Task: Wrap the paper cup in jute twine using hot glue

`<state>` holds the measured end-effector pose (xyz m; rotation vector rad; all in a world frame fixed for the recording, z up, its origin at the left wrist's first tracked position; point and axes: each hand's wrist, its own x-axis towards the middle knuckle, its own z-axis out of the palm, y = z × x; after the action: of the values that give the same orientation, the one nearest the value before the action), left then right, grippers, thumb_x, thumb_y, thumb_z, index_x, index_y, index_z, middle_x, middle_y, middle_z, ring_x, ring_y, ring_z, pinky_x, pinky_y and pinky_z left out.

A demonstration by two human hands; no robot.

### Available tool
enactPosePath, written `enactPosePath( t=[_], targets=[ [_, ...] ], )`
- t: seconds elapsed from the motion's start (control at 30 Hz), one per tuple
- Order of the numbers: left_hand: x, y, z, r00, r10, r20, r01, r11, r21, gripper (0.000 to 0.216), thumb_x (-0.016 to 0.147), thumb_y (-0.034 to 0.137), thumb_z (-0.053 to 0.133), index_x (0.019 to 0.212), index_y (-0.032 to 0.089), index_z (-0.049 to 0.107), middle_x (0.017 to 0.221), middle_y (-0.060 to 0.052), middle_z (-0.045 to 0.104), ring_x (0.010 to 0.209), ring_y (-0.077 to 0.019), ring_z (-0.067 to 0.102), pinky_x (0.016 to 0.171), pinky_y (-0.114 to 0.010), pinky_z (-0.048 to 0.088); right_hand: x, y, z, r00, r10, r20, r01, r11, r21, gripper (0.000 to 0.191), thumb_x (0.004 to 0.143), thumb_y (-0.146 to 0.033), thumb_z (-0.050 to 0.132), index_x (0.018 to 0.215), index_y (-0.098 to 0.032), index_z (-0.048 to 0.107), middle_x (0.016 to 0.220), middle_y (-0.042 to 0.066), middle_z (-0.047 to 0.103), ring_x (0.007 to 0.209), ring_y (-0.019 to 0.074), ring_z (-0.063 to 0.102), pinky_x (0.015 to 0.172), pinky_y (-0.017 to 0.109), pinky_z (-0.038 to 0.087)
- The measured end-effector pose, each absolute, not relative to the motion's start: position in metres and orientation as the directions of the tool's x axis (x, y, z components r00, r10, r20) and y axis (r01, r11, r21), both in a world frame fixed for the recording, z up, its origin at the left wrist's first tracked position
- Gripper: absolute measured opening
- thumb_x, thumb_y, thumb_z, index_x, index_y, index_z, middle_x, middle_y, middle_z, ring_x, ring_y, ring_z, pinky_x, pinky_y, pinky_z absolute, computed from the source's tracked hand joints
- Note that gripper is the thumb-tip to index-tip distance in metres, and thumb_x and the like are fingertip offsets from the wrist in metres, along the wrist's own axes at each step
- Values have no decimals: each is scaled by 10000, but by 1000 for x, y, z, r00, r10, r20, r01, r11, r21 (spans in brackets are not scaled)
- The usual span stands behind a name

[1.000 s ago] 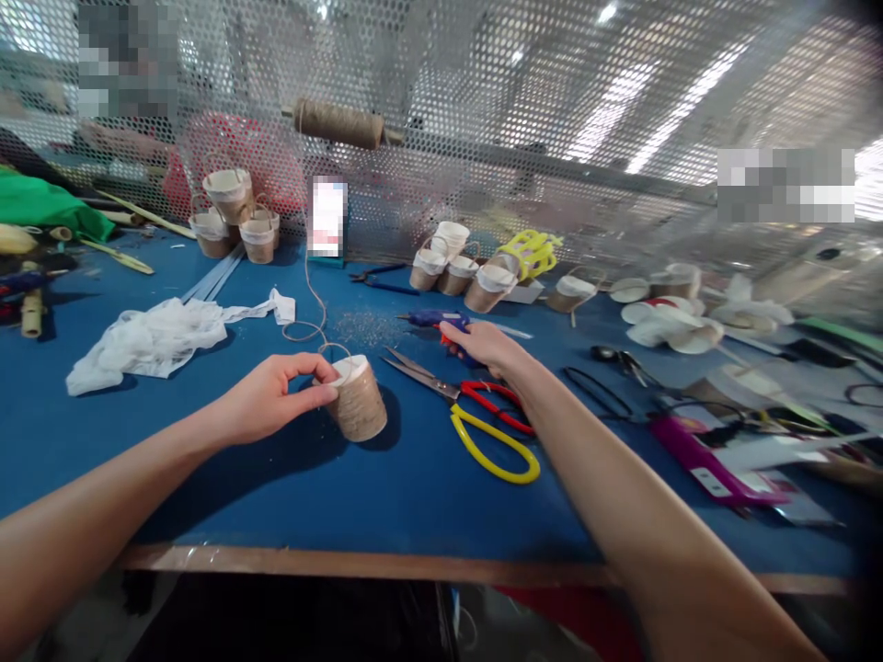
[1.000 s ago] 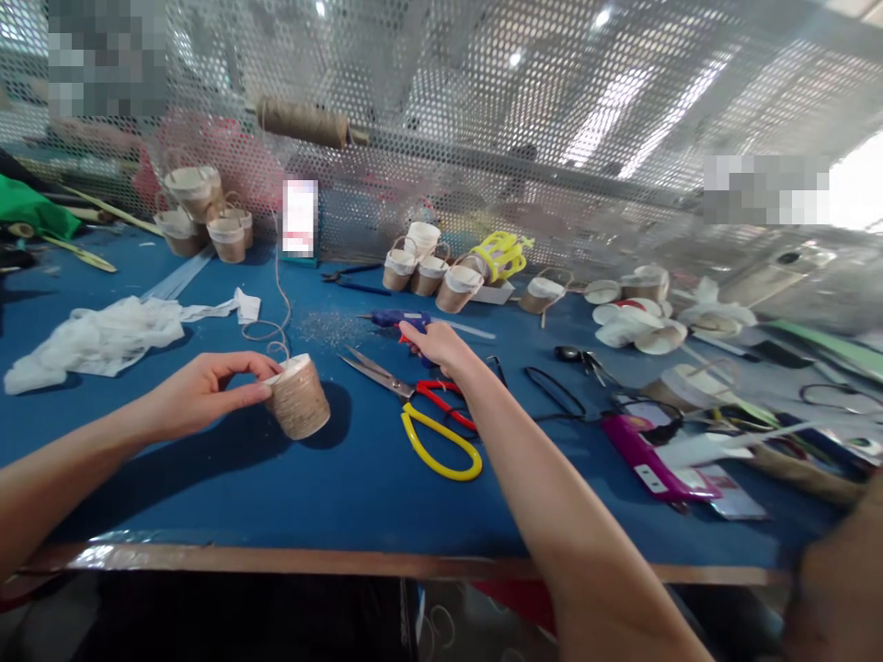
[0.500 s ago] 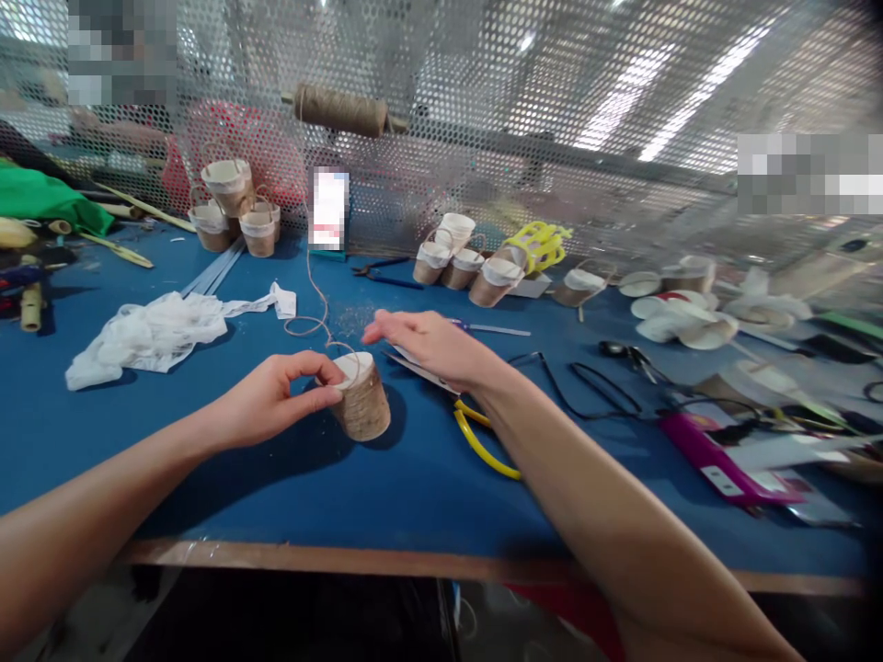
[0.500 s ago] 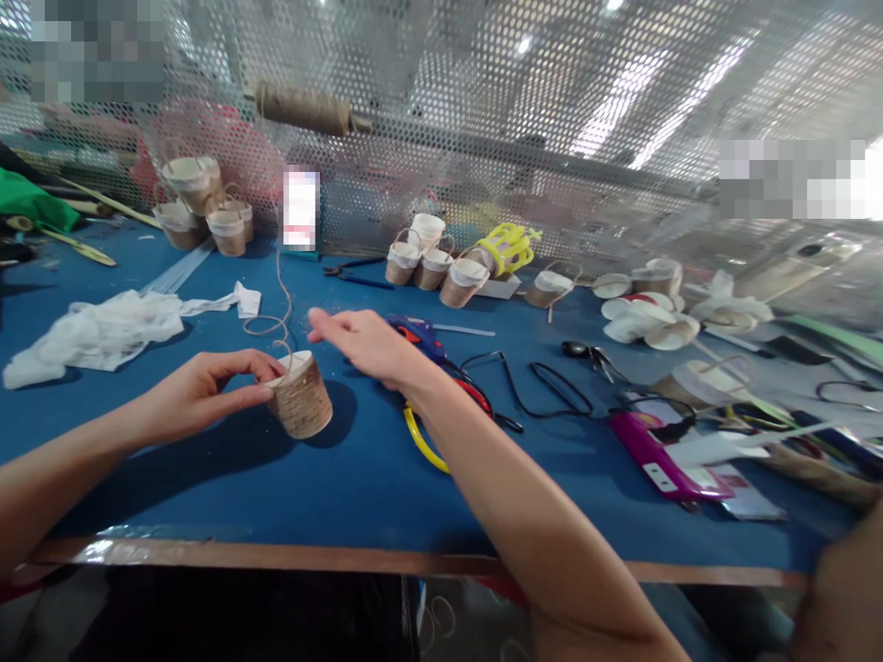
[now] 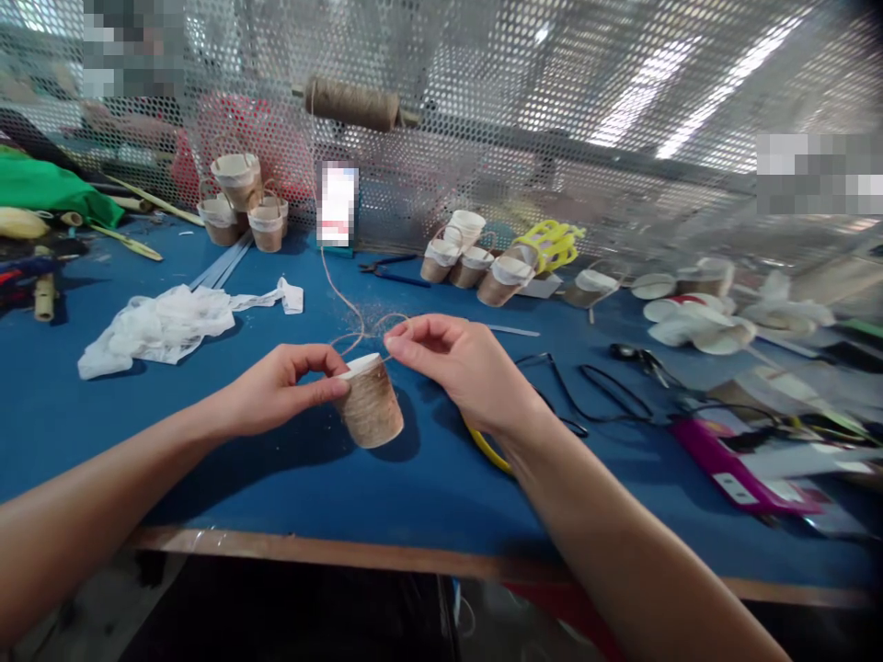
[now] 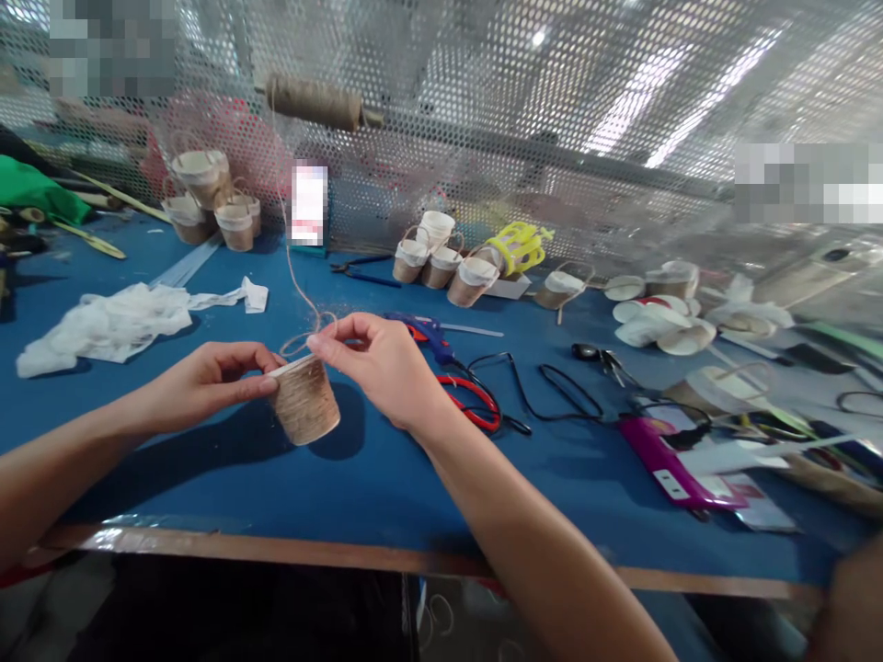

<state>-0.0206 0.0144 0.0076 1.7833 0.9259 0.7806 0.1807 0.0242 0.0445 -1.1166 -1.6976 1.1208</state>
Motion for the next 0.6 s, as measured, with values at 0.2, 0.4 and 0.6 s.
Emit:
enactPosePath(
  t=[0.2,0.4,0.6],
  targets=[
    [-19,9,10,547,834,67,186,-199,962,147,795,272,533,782,130,567,899,-69,629,781,-147,555,727,-278,417,187,12,36,-217,954,205,246,256,-935,190,710,-350,669,700,-172,603,731,5,633,681,114,568,670,258,463],
    [-21,5,10,569,819,74,128,-177,976,115,793,247,552,765,138,574,925,-64,629,830,-149,557,751,-269,417,190,10,29,-207,966,157,251,207,-945,204,708,-367,665,712,-174,599,723,10,620,663,121,548,636,269,451],
    [-20,6,11,579,812,79,96,-164,982,81,787,216,568,765,141,590,926,-61,638,852,-151,567,777,-269,426,190,8,23,-210,969,132,198,174,-965,217,700,-381,665,692,-183,578,726,9,608,658,122,533,636,279,437]
  ],
)
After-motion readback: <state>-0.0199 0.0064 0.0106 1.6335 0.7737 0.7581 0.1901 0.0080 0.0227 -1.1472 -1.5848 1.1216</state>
